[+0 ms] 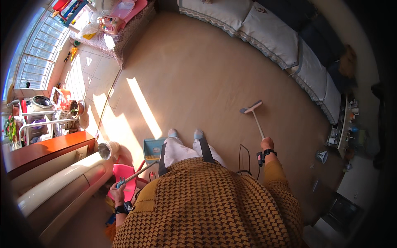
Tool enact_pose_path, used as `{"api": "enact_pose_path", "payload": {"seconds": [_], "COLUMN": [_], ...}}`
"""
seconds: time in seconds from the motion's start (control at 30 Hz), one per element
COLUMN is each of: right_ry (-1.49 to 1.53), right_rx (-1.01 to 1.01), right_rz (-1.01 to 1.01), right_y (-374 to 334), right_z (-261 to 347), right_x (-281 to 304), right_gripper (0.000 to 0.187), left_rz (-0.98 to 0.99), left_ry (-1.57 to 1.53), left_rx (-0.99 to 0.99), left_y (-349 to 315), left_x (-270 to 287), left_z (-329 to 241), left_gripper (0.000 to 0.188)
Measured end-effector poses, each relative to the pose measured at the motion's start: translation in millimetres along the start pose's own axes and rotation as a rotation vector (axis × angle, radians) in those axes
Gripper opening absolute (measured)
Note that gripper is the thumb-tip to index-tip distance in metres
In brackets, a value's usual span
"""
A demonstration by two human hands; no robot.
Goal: The person sweeps the floor with a broom and dustpan, moving from the living room to the kitchen and back. They gather debris into the dustpan and continue sweeping different areas of the room.
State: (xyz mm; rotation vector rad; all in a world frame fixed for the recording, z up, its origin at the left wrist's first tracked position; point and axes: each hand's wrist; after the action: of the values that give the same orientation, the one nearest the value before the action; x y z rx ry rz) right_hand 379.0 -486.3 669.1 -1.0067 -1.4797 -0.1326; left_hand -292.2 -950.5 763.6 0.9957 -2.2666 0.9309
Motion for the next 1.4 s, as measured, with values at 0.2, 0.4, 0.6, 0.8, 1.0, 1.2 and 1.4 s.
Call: {"api": "enact_pose_path", "payload": {"seconds": [0.2, 0.4, 0.6, 0.8, 1.0, 1.2, 1.4], "right_ry": [0.129, 0.034, -0.043, -0.213, -0.456, -0.555, -0.468], "right_rx": [-0.090, 0.247, 0.822, 1.252, 1.493, 1.473, 1.179], "right_rz": [-0.052, -0.029, -0.012, 0.110, 0.153, 0.113, 0.160], "right_y": [55.9, 41.3, -29.8, -139.5, -264.2, -313.1, -222.1], "right_z": [-27.4, 72.7, 257.0, 485.3, 668.4, 740.8, 707.4], "right_x": [27.1, 53.2, 55.8, 32.3, -28.8, -75.4, -27.7], "right_gripper": [0.028, 0.028, 0.021, 0.021, 0.020, 0.020, 0.022], "left_rz": [-0.126, -0.183, -0.174, -0.157, -0.103, -0.060, -0.027], "left_ry": [-0.064, -0.025, -0.022, 0.029, 0.050, -0.017, 0.063], "left_rx": [-0.026, -0.105, -0.115, -0.043, -0.004, 0.014, -0.033], "left_y": [3.0, 60.0, 145.7, 192.8, 228.1, 249.4, 291.3], "left_x": [-1.5, -20.0, -38.3, -52.5, -44.9, -27.1, -14.1], "left_z": [-53.1, -66.6, -78.3, -105.9, -134.8, -157.9, -188.2], "left_gripper": [0.021, 0.027, 0.028, 0.029, 0.029, 0.035, 0.029]}}
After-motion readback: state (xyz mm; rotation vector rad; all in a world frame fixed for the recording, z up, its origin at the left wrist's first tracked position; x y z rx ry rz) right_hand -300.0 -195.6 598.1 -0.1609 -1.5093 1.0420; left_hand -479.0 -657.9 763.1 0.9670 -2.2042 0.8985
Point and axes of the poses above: each hand's wrist, its own y-axis towards the middle knuckle, its own x-axis out of the back of the hand, z = x × y, and after that the axes turned 9 degrees about -x, right-handed
